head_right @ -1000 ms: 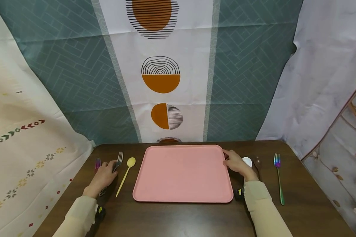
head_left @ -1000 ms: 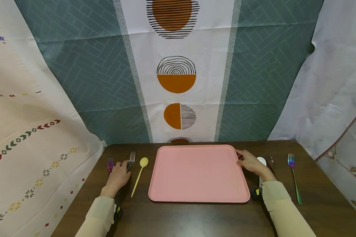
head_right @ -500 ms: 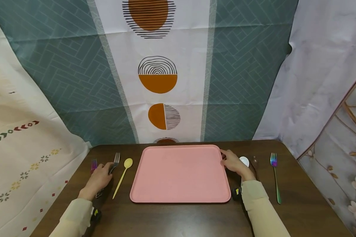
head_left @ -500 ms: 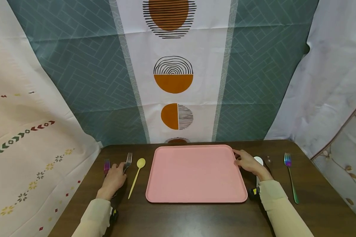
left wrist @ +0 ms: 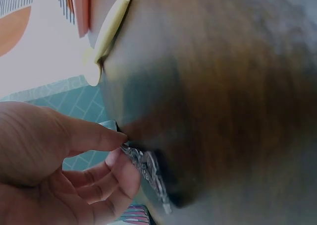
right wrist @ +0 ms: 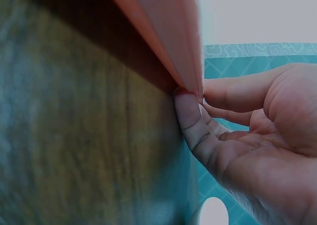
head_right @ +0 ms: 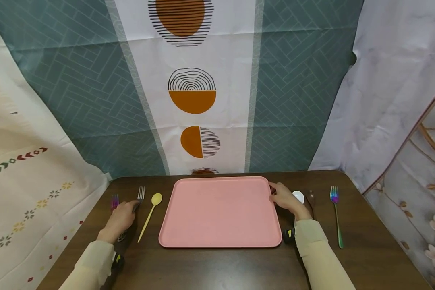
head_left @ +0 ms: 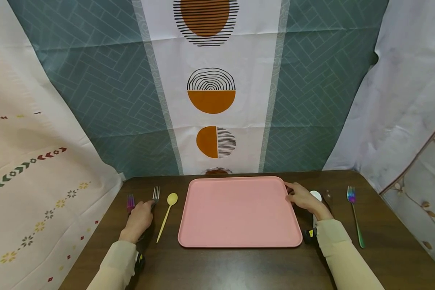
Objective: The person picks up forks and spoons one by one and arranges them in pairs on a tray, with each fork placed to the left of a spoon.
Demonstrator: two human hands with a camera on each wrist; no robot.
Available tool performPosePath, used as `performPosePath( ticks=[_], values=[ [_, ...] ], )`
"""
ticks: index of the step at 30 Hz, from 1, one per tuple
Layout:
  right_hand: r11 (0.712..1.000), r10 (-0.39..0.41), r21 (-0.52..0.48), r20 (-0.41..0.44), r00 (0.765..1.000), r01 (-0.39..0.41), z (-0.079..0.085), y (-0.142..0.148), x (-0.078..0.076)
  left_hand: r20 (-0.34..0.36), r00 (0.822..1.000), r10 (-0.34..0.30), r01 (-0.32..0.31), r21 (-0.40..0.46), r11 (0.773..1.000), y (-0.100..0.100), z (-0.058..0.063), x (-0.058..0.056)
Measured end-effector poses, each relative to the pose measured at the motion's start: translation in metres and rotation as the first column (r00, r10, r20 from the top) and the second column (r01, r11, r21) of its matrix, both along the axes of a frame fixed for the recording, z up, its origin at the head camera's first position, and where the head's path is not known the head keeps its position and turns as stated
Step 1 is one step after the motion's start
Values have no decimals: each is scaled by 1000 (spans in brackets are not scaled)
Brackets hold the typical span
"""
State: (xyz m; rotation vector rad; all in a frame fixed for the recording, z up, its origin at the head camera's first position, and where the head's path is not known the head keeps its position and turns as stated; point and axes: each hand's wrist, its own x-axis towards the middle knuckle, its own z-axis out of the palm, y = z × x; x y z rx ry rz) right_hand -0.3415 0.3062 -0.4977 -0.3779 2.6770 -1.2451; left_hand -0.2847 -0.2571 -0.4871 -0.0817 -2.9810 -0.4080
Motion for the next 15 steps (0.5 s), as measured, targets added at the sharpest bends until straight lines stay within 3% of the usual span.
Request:
performPosePath(
  ticks=[15],
  values=[
    [1000, -12, -21, -10, 1000, 12, 2, -3, 2, 42, 999, 28, -28, 9, 1000, -1, 5, -5]
  ],
)
